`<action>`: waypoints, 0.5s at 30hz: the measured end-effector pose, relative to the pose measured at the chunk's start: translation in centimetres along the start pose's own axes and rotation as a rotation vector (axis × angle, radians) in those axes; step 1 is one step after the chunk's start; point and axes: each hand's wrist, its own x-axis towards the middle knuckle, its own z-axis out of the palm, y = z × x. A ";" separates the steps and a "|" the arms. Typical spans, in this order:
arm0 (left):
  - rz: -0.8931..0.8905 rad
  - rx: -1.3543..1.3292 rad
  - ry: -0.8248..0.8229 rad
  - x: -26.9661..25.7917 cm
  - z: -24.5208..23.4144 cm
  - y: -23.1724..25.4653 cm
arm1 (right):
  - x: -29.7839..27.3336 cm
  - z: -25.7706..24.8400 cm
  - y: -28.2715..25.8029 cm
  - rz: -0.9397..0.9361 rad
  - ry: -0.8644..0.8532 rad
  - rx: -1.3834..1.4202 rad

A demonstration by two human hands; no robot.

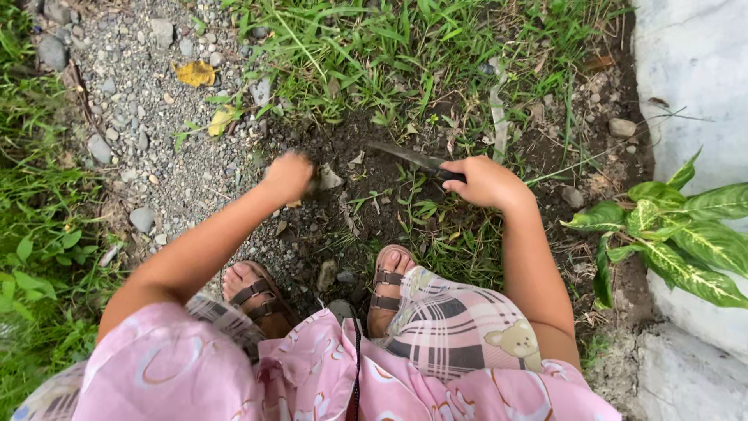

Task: The person pulls weeds and digs in the soil around a plant using a hand trowel and their hands.

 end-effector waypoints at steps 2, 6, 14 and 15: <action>0.123 0.057 0.235 2.5 -3.2 1.6 | 0.2 0.0 0.2 0.026 -0.003 0.000; 0.248 0.456 0.635 9.6 -5.4 3.5 | 0.1 0.9 0.4 -0.086 0.063 -0.055; -0.241 0.201 0.551 16.9 -0.8 1.6 | 0.8 2.8 -0.3 -0.131 0.203 -0.004; -0.242 0.199 0.551 17.4 -0.4 1.4 | 1.3 3.3 -0.9 -0.134 0.234 -0.025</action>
